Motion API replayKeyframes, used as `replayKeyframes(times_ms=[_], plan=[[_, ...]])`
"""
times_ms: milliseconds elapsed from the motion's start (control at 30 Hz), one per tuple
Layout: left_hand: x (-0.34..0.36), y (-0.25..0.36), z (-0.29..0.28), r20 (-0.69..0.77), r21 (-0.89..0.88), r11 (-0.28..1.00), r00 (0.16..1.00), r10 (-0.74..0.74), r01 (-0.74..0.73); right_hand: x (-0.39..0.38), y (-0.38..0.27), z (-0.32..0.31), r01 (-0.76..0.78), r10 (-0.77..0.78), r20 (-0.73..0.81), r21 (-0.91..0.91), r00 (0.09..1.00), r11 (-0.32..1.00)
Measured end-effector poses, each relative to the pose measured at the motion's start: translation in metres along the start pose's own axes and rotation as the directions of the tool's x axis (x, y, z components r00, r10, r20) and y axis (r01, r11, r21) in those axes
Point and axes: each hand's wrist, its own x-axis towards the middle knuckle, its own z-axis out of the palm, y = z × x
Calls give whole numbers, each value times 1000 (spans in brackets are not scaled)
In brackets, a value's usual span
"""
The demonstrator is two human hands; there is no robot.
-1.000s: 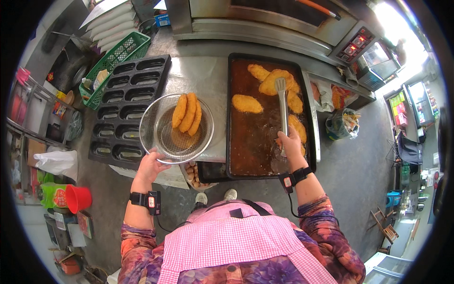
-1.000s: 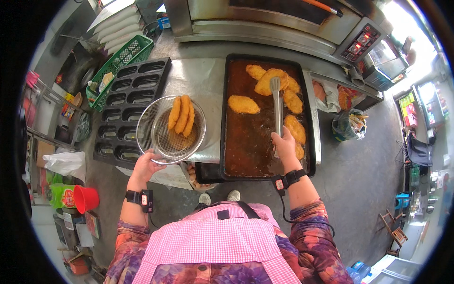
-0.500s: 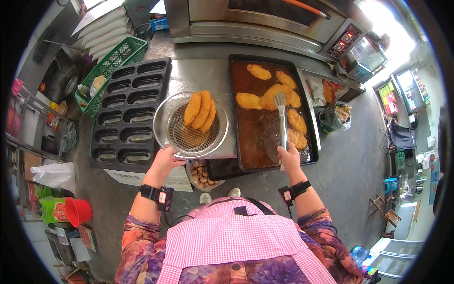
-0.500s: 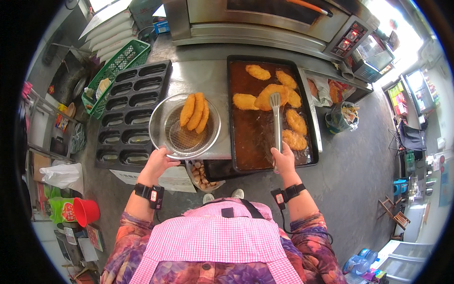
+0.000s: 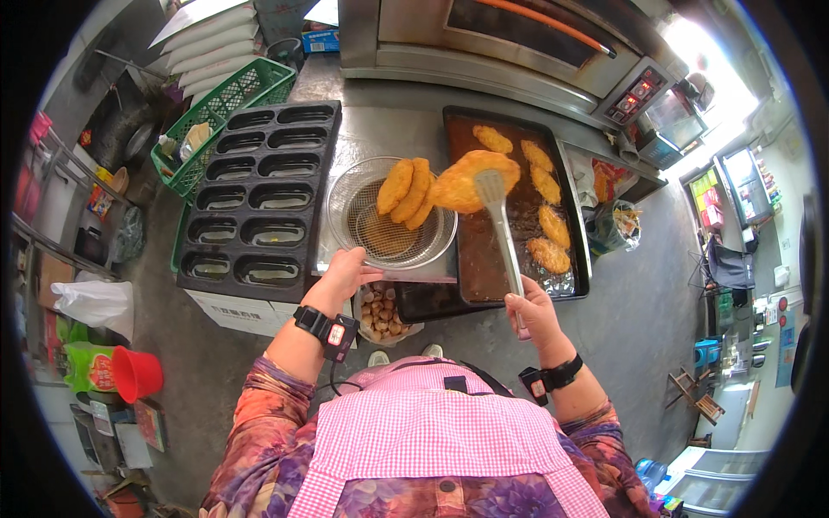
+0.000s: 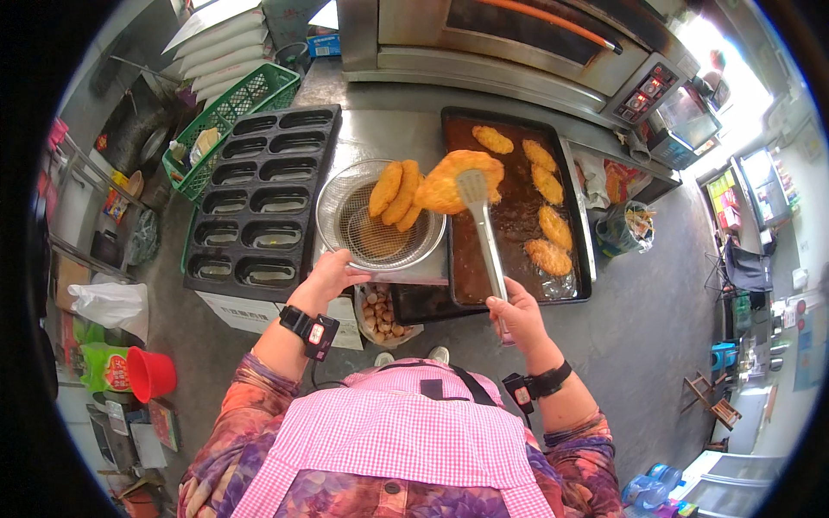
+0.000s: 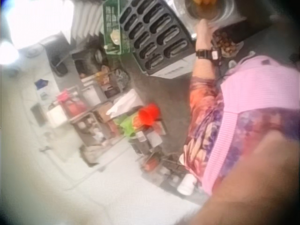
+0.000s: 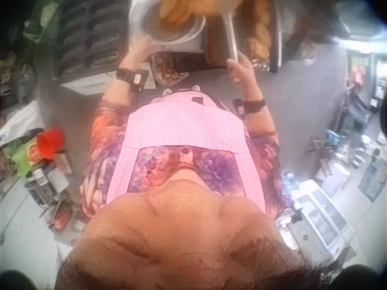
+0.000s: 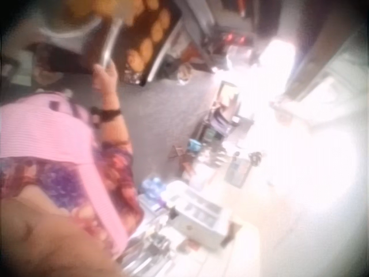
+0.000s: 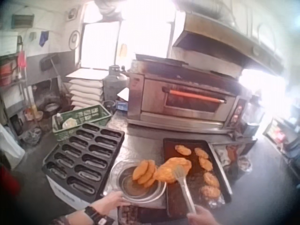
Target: The person tears off pieces of dough, weighs them, and shapes them into small balls on a metal countertop. Then they use tongs to transfer fried pastries from a deep fryer into a wire basket and carry the basket to a display counter.
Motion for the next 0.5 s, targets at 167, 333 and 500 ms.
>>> replayKeyframes(times_ms=[167,333,500], plan=[[12,-8,-4,-32,49,999,999,-3,5,17,-13,44,-49,66,123,-135,990,990],[17,-13,-5,-65,73,997,998,17,-12,55,-20,83,-51,116,189,-320,975,946],[10,-10,1,-80,52,999,997,12,-8,70,-31,105,13,77,127,-591,989,807]])
